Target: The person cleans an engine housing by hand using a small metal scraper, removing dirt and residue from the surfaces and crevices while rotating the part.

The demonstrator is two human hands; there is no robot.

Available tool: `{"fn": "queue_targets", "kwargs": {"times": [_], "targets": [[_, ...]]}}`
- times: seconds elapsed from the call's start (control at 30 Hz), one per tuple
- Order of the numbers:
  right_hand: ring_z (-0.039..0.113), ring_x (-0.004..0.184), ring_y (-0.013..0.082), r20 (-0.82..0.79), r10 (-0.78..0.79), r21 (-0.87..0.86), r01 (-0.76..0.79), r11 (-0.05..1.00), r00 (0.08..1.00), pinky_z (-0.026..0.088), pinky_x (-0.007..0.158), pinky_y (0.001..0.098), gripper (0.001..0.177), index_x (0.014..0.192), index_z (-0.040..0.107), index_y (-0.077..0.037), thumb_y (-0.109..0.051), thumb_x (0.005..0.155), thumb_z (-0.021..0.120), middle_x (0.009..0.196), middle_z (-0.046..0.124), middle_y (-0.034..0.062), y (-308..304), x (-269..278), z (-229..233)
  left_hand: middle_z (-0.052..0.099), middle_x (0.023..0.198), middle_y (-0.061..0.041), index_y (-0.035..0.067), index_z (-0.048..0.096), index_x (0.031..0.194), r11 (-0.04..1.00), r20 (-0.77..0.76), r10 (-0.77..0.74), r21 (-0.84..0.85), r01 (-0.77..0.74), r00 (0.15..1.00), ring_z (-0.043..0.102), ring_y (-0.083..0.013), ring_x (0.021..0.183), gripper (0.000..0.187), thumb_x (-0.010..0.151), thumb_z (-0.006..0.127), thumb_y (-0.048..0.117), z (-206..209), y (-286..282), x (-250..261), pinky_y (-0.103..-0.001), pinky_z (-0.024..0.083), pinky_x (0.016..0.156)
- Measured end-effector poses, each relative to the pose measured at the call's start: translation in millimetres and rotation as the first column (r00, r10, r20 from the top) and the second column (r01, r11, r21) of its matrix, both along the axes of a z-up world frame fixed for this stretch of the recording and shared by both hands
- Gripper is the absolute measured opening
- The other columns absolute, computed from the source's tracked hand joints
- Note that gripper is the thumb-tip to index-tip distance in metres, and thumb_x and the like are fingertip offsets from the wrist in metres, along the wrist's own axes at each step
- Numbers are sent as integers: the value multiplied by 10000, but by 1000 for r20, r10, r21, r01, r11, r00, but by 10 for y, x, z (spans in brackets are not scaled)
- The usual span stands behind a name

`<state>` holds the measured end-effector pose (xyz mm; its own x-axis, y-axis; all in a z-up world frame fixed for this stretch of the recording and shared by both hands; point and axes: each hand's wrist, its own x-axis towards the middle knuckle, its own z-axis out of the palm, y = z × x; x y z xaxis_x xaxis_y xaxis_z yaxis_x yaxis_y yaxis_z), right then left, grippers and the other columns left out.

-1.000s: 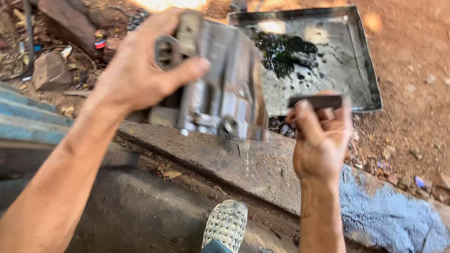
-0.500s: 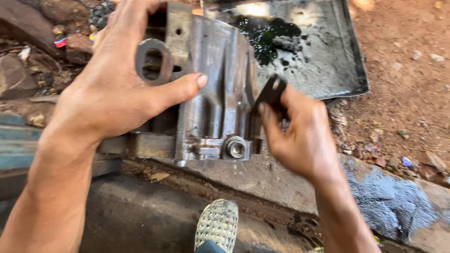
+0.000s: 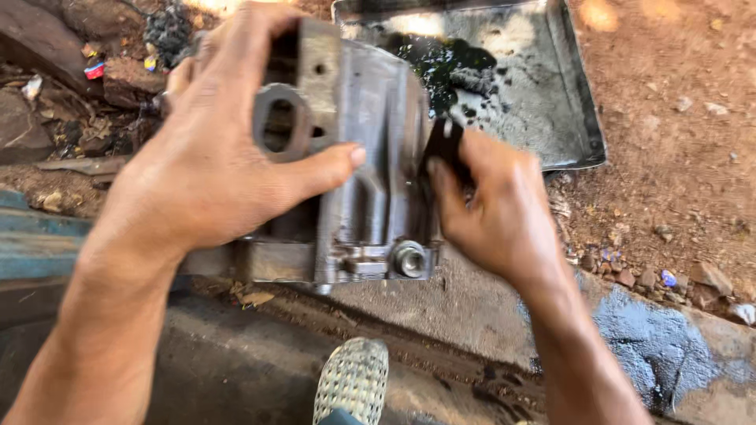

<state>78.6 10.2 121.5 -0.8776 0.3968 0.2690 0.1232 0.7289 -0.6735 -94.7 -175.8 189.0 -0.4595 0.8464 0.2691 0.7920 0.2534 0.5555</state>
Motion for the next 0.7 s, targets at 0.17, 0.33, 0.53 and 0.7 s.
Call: {"fn": "queue_targets", "kwargs": {"times": [0.17,0.33,0.53,0.7], "targets": [[664,649,297,-7,74,78,-74,994,997,511,575,404,54,965,648,3,-33,949,685,805,674,178,-15,145,39,485,1409,-218,67,369,1470,997,-75,-60,35,63,995,391,-376,1409,919,778,905,345,-33,-44,94,-601,170,1144],[698,717,299,-83,20,100,-11,995,996,522,585,381,57,1014,640,3,-29,999,686,891,681,182,145,47,-51,442,1501,-230,31,351,1511,999,-55,-37,-2,37,998,322,-360,1490,985,789,898,417,-94,38,201,-574,124,1179],[688,678,316,5,86,98,-86,991,996,527,593,392,60,969,665,-6,-46,947,704,822,677,179,122,209,-6,438,1474,-248,-1,352,1482,998,-65,-64,19,65,996,311,-375,1466,989,762,898,401,-54,37,229,-595,100,1157],[704,733,280,-52,63,121,-57,991,997,556,612,368,48,1028,667,-12,-27,982,663,900,684,160,154,113,-3,472,1482,-211,6,371,1492,999,-35,-44,7,45,998,348,-349,1498,974,791,906,419,-63,85,253,-582,133,1195]]}}
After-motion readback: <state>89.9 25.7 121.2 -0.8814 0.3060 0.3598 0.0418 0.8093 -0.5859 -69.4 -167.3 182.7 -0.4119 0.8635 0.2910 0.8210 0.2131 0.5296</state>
